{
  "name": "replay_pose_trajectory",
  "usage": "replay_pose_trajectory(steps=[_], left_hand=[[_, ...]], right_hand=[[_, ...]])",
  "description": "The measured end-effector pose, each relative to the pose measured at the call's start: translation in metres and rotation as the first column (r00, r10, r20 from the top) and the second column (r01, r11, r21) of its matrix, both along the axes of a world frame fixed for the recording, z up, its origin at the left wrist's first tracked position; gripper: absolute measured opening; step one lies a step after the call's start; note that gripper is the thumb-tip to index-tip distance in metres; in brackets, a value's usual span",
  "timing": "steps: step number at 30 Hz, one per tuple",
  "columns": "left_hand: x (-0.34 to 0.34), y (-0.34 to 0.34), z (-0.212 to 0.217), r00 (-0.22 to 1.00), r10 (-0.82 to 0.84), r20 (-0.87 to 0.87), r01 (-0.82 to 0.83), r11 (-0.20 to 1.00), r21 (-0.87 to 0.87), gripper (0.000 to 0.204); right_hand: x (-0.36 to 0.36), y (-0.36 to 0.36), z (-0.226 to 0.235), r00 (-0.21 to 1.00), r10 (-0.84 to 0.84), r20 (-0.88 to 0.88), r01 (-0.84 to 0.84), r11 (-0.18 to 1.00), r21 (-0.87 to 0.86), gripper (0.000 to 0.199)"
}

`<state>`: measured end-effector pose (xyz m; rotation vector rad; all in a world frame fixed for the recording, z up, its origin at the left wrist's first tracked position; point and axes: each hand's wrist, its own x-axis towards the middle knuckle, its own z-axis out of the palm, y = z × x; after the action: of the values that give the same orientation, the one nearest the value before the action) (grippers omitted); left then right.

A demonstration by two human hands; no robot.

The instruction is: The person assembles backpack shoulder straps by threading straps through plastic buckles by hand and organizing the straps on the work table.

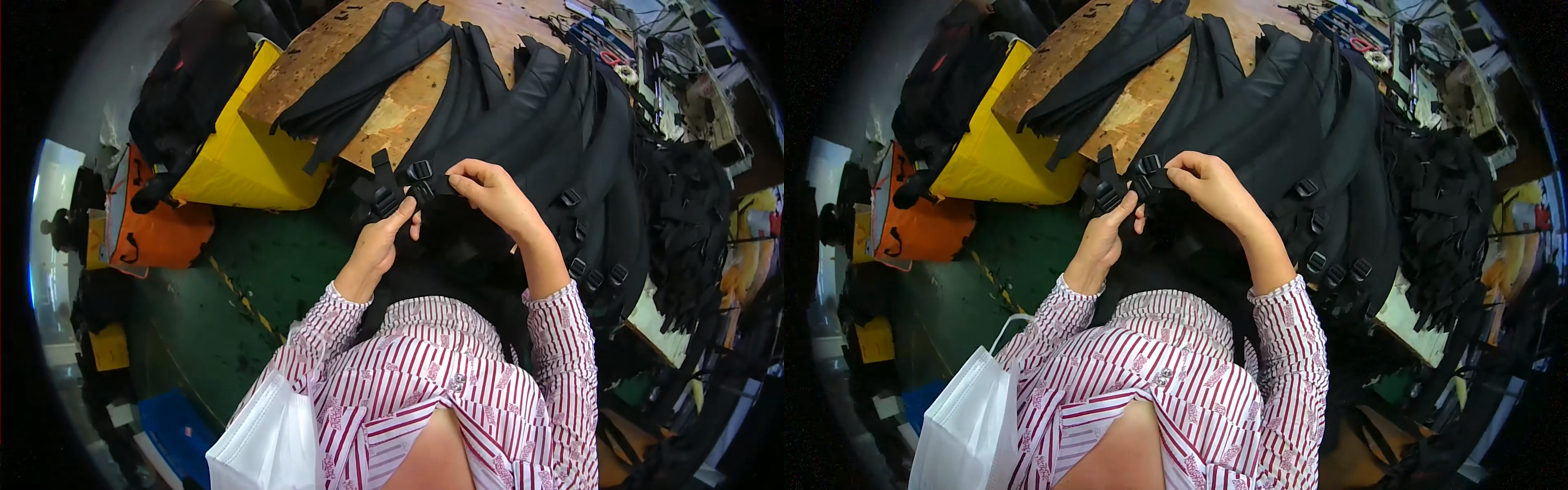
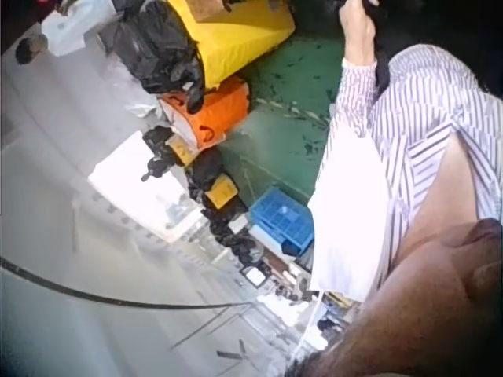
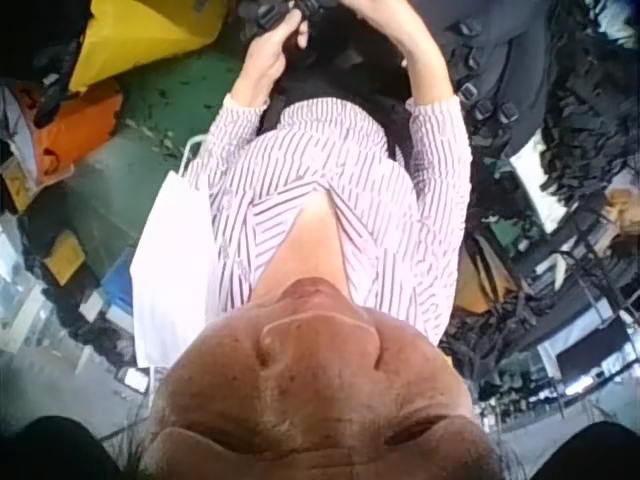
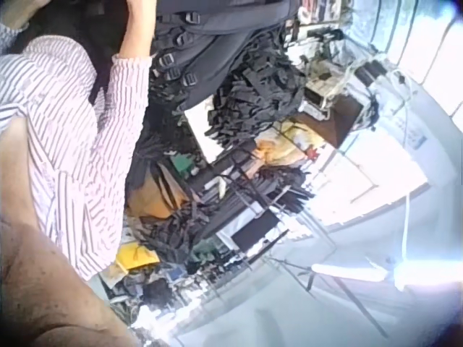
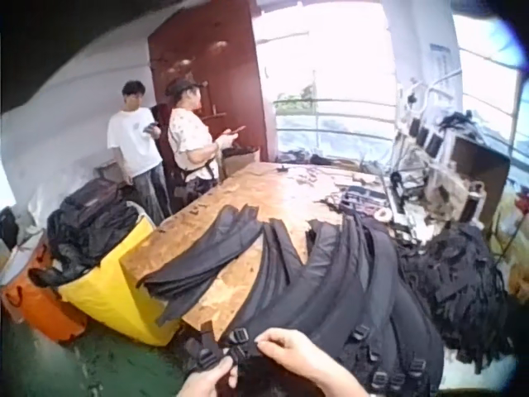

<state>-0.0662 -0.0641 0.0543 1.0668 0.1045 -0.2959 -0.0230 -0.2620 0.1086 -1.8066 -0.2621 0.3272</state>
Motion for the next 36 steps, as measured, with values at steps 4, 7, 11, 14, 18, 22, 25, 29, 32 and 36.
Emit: replay_pose_trajectory(steps=[4,7,11,14,18,22,25,29,32,36], left_hand=[[0.006,-0.007,0.003,0.999,-0.037,0.002,0.037,0.999,-0.013,0.019],[0.007,-0.011,0.002,0.999,-0.039,-0.015,0.039,0.999,-0.006,0.018],[0.007,-0.017,0.007,0.999,-0.041,-0.026,0.04,0.999,-0.023,0.018],[0.009,-0.017,0.005,0.998,-0.059,0.021,0.059,0.998,0.006,0.018],[0.012,-0.018,0.011,0.996,-0.087,-0.01,0.087,0.996,0.009,0.019],[0.017,-0.012,0.005,0.996,-0.082,-0.025,0.082,0.997,0.002,0.021],[0.013,-0.003,0.001,0.996,-0.046,-0.071,0.054,0.993,0.102,0.026],[0.003,-0.012,-0.003,0.989,-0.039,-0.145,0.053,0.994,0.097,0.028],[0.011,-0.016,-0.022,0.986,-0.12,-0.114,0.132,0.986,0.104,0.03],[0.004,-0.015,-0.01,0.991,-0.103,-0.091,0.109,0.992,0.061,0.034]], right_hand=[[0.007,-0.002,-0.006,0.986,0.047,-0.158,-0.031,0.994,0.102,0.018],[0.011,-0.003,-0.011,0.978,0.074,-0.193,-0.043,0.986,0.159,0.019],[0.011,-0.004,-0.009,0.959,0.16,-0.233,-0.1,0.963,0.249,0.018],[0.014,-0.006,-0.004,0.941,0.213,-0.261,-0.172,0.97,0.172,0.018],[0.021,-0.015,0.004,0.923,0.333,-0.191,-0.333,0.942,0.035,0.019],[0.026,-0.007,0.008,0.939,0.32,-0.123,-0.327,0.944,-0.038,0.018],[0.019,0.011,0.008,0.978,0.187,-0.089,-0.186,0.982,0.014,0.017],[0.0,0.029,0.007,0.998,-0.055,0.007,0.055,0.991,-0.12,0.017],[-0.007,0.02,0.008,0.991,0.042,0.129,-0.018,0.984,-0.178,0.014],[-0.01,0.019,0.02,0.833,0.281,0.477,-0.144,0.942,-0.303,0.014]])
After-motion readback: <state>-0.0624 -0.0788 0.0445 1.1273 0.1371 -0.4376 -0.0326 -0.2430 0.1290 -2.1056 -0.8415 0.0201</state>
